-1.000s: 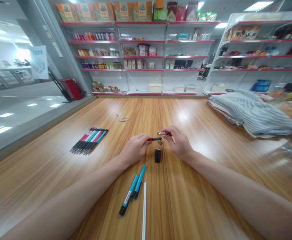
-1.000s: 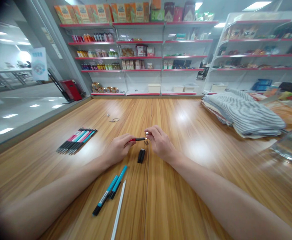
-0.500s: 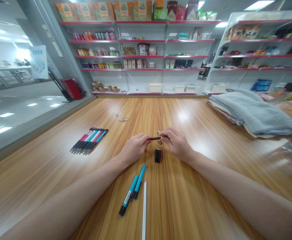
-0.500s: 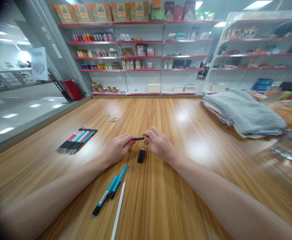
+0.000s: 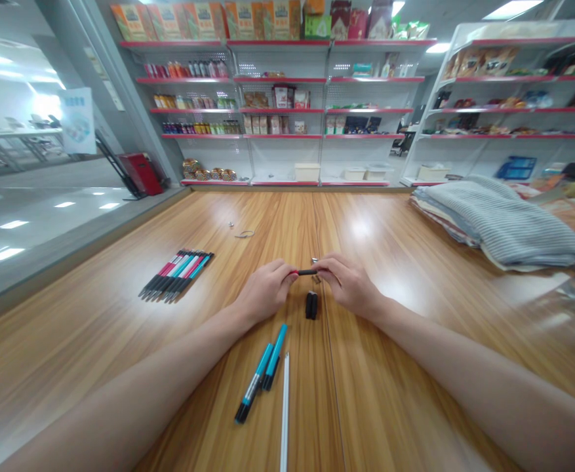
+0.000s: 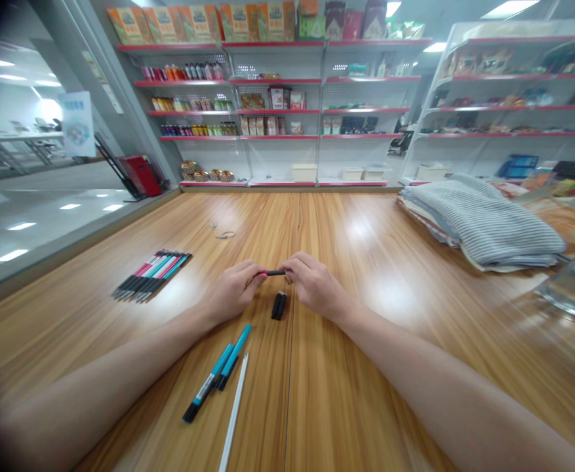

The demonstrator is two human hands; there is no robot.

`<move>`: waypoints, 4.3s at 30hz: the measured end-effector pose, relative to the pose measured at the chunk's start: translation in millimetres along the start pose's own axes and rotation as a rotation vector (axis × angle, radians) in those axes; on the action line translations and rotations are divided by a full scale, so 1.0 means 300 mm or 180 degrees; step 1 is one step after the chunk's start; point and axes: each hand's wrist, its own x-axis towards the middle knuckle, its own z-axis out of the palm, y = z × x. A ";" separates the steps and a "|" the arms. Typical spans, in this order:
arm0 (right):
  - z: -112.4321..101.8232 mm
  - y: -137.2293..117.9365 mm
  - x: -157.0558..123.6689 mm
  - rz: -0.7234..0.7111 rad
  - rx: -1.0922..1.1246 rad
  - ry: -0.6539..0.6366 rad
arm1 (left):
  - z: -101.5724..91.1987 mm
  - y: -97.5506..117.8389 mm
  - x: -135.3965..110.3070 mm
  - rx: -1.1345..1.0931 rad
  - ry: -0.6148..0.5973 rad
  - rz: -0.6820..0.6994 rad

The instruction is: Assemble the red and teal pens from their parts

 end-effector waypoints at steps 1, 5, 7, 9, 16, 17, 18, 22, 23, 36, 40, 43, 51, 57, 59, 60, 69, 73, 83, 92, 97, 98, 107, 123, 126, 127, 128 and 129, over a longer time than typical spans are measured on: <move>0.001 0.001 -0.001 0.0028 -0.0026 0.0002 | -0.001 0.000 0.000 -0.0003 0.0004 -0.0002; 0.002 0.004 -0.003 0.0050 -0.0123 -0.0058 | -0.006 0.001 -0.001 0.0015 -0.0008 -0.0023; 0.000 0.002 -0.004 0.0011 -0.0187 -0.0130 | -0.007 0.001 -0.002 0.0029 -0.0020 -0.0018; -0.003 -0.001 -0.005 -0.0040 -0.0262 -0.0190 | -0.006 0.001 -0.001 0.0050 -0.0018 0.0008; -0.004 0.003 -0.011 -0.0004 -0.0459 -0.0193 | -0.010 0.004 0.000 0.0154 -0.0014 0.0075; -0.004 0.004 -0.012 0.0010 -0.0476 -0.0213 | -0.011 0.005 0.000 0.0176 -0.0026 0.0082; -0.004 0.004 -0.013 0.0025 -0.0493 -0.0238 | -0.013 0.006 0.000 0.0196 -0.0035 0.0093; -0.007 -0.001 -0.013 0.0085 -0.0587 -0.0385 | -0.016 0.009 0.000 0.0257 -0.0065 0.0143; -0.007 -0.003 -0.013 0.0103 -0.0603 -0.0414 | -0.015 0.008 0.001 0.0267 -0.0071 0.0147; -0.001 0.006 -0.011 0.0087 -0.0520 -0.0465 | -0.017 0.007 0.004 0.0195 0.0020 0.0246; 0.002 0.011 -0.013 0.0069 -0.0467 -0.0433 | -0.017 0.011 0.003 0.0095 0.0032 0.0230; 0.005 0.014 -0.015 0.0079 -0.0460 -0.0436 | -0.016 0.019 0.003 0.0015 -0.0017 0.0230; 0.008 0.012 -0.016 0.0030 -0.0475 -0.0477 | -0.019 0.034 0.007 -0.0033 -0.0095 0.0384; 0.010 0.013 -0.017 0.0027 -0.0455 -0.0489 | -0.028 0.042 0.008 0.0005 -0.0083 0.0385; 0.011 0.014 -0.018 0.0041 -0.0482 -0.0529 | -0.029 0.044 0.007 0.0022 -0.0115 0.0386; 0.011 0.014 -0.019 0.0048 -0.0493 -0.0544 | -0.029 0.045 0.007 0.0027 -0.0130 0.0382; 0.009 0.006 -0.017 0.0103 -0.0422 -0.0509 | -0.029 0.043 0.008 -0.0015 -0.0056 0.0349; 0.010 0.010 -0.019 0.0114 -0.0426 -0.0525 | -0.030 0.043 0.010 -0.0015 -0.0080 0.0362; 0.013 0.011 -0.020 0.0093 -0.0421 -0.0480 | -0.026 0.041 0.007 -0.0006 -0.0051 0.0341; 0.009 0.007 -0.020 0.0132 -0.0418 -0.0520 | -0.023 0.038 0.005 -0.0019 -0.0041 0.0328; 0.009 0.009 -0.023 0.0123 -0.0394 -0.0548 | -0.015 0.031 0.004 0.0016 -0.0023 0.0435; 0.010 0.010 -0.023 0.0121 -0.0394 -0.0540 | -0.014 0.030 0.004 0.0024 -0.0011 0.0418; 0.003 -0.001 -0.017 0.0055 -0.0458 -0.0499 | -0.010 0.026 0.005 0.0174 -0.0175 0.0424; -0.003 -0.023 -0.015 -0.0239 -0.0607 -0.0251 | -0.039 0.052 0.001 0.0044 -0.0583 0.0541; -0.009 -0.029 -0.015 -0.0195 -0.0621 -0.0070 | -0.040 0.049 0.002 -0.0027 -0.0573 0.0504; -0.012 -0.030 -0.015 -0.0165 -0.0613 0.0033 | -0.038 0.048 0.002 -0.0049 -0.0569 0.0468; -0.015 -0.031 -0.015 -0.0123 -0.0596 0.0158 | -0.036 0.047 0.003 -0.0057 -0.0560 0.0417; -0.017 -0.032 -0.015 -0.0075 -0.0574 0.0300 | -0.033 0.046 0.004 -0.0049 -0.0542 0.0355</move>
